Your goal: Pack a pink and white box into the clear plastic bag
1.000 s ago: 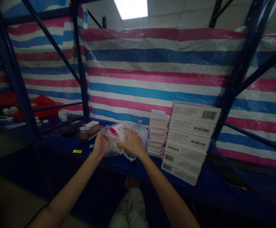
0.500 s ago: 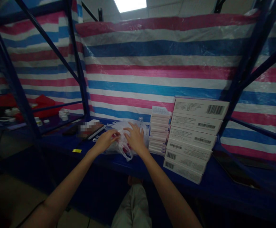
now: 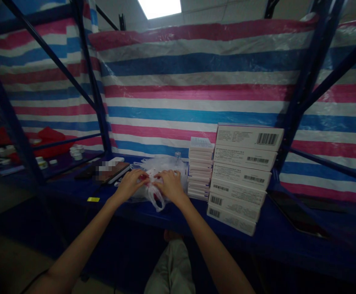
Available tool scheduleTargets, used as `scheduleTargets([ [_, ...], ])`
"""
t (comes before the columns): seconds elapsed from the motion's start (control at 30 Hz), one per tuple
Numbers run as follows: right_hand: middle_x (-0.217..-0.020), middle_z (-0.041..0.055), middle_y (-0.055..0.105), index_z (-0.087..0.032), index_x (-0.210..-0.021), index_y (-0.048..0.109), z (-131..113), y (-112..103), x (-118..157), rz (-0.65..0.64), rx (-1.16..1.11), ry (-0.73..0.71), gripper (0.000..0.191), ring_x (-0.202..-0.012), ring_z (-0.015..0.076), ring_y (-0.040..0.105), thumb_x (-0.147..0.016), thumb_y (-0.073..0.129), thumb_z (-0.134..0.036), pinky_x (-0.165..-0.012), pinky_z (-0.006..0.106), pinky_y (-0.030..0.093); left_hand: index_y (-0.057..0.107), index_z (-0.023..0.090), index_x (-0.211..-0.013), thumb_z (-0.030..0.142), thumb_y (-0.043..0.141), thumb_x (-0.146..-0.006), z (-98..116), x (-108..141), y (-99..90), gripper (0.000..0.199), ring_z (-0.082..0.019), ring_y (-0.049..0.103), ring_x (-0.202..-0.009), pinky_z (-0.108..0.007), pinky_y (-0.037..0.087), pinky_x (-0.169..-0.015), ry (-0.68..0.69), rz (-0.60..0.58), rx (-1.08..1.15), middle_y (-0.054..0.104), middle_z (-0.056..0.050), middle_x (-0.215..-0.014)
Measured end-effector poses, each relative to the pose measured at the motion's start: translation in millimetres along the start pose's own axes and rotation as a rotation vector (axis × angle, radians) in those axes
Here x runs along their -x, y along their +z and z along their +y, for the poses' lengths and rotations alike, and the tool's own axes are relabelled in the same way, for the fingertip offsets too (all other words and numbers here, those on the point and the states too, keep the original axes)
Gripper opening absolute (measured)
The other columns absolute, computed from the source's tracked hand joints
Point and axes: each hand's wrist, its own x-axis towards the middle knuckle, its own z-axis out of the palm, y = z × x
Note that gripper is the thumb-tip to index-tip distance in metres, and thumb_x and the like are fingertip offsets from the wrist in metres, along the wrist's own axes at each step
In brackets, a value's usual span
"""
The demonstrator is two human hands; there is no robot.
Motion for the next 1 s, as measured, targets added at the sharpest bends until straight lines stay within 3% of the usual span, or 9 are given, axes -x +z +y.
scheduleTargets([
  [0.13, -0.084, 0.0005, 0.067, -0.025, -0.079, 0.067, 0, -5, -1, -0.055, 0.097, 0.024, 0.014, -0.087, 0.0185, 0.053, -0.082, 0.054, -0.024, -0.081, 0.036, 0.023, 0.063, 0.022, -0.074, 0.025, 0.057, -0.078, -2, 1, -0.1, 0.007, -0.022, 0.052, -0.087, -0.036, 0.032, -0.079, -0.004, 0.022, -0.118, 0.063, -0.002, -0.082],
  [0.27, -0.088, 0.0023, 0.066, -0.024, -0.084, 0.066, 4, -5, 6, 0.052, 0.144, 0.097, 0.015, -0.090, 0.0194, 0.051, -0.084, 0.051, -0.024, -0.080, 0.035, 0.024, 0.062, 0.022, -0.077, 0.036, 0.053, -0.081, -8, 10, -1.8, 0.017, -0.023, 0.051, -0.090, -0.037, 0.032, -0.080, -0.100, 0.158, -0.137, 0.063, -0.003, -0.086],
  [0.37, -0.102, 0.0036, 0.062, -0.027, -0.100, 0.061, -1, 0, 9, 0.131, 0.087, 0.061, 0.021, -0.098, 0.0203, 0.048, -0.085, 0.049, -0.036, -0.084, 0.036, 0.025, 0.060, 0.023, -0.092, 0.040, 0.048, -0.083, -5, 14, 1.2, 0.022, -0.022, 0.050, -0.096, -0.036, 0.032, -0.082, -0.067, 0.141, -0.074, 0.060, -0.003, -0.097],
  [0.47, -0.103, 0.0026, 0.061, -0.029, -0.104, 0.059, -8, 4, 7, 0.071, 0.061, -0.052, 0.025, -0.099, 0.0201, 0.047, -0.084, 0.050, -0.040, -0.088, 0.038, 0.022, 0.056, 0.025, -0.102, 0.038, 0.050, -0.083, 4, 13, 3.1, 0.024, -0.021, 0.048, -0.098, -0.036, 0.031, -0.084, 0.015, 0.107, -0.040, 0.057, -0.002, -0.104],
  [0.57, -0.090, 0.0009, 0.064, -0.027, -0.089, 0.065, -9, 4, 5, 0.004, 0.110, -0.062, 0.015, -0.092, 0.0182, 0.050, -0.085, 0.051, -0.031, -0.087, 0.038, 0.020, 0.059, 0.024, -0.092, 0.026, 0.053, -0.082, 8, 13, 1.4, 0.012, -0.021, 0.049, -0.095, -0.037, 0.030, -0.084, 0.075, 0.076, -0.071, 0.059, -0.001, -0.097],
  [0.67, -0.087, 0.0011, 0.065, -0.026, -0.085, 0.065, -7, 3, 6, 0.032, 0.153, -0.039, 0.016, -0.091, 0.0175, 0.049, -0.086, 0.050, -0.025, -0.087, 0.038, 0.020, 0.060, 0.023, -0.084, 0.020, 0.053, -0.081, 7, 16, -0.6, 0.008, -0.021, 0.049, -0.091, -0.039, 0.029, -0.084, 0.054, 0.090, -0.121, 0.061, -0.001, -0.089],
  [0.83, -0.096, 0.0006, 0.063, -0.027, -0.092, 0.063, -11, 1, 9, 0.151, 0.115, 0.016, 0.016, -0.095, 0.0178, 0.048, -0.086, 0.048, -0.029, -0.089, 0.037, 0.020, 0.060, 0.023, -0.088, 0.032, 0.050, -0.083, 6, 19, -2.9, 0.014, -0.022, 0.048, -0.095, -0.038, 0.029, -0.085, -0.038, 0.177, -0.077, 0.060, -0.003, -0.095],
  [0.93, -0.101, -0.0001, 0.061, -0.029, -0.099, 0.061, -16, -1, 8, 0.130, 0.085, -0.032, 0.018, -0.099, 0.0181, 0.047, -0.084, 0.051, -0.034, -0.091, 0.037, 0.019, 0.059, 0.025, -0.098, 0.034, 0.051, -0.083, 8, 16, -3.7, 0.019, -0.020, 0.048, -0.097, -0.034, 0.031, -0.083, 0.007, 0.095, 0.024, 0.060, -0.001, -0.101],
  [1.0, -0.093, -0.0005, 0.063, -0.029, -0.091, 0.063, -16, -1, 8, 0.070, 0.113, -0.057, 0.015, -0.094, 0.0177, 0.048, -0.083, 0.052, -0.025, -0.091, 0.037, 0.019, 0.060, 0.025, -0.096, 0.030, 0.052, -0.082, 9, 13, -3.5, 0.017, -0.019, 0.050, -0.094, -0.034, 0.031, -0.081, 0.047, 0.026, 0.040, 0.062, -0.001, -0.096],
])
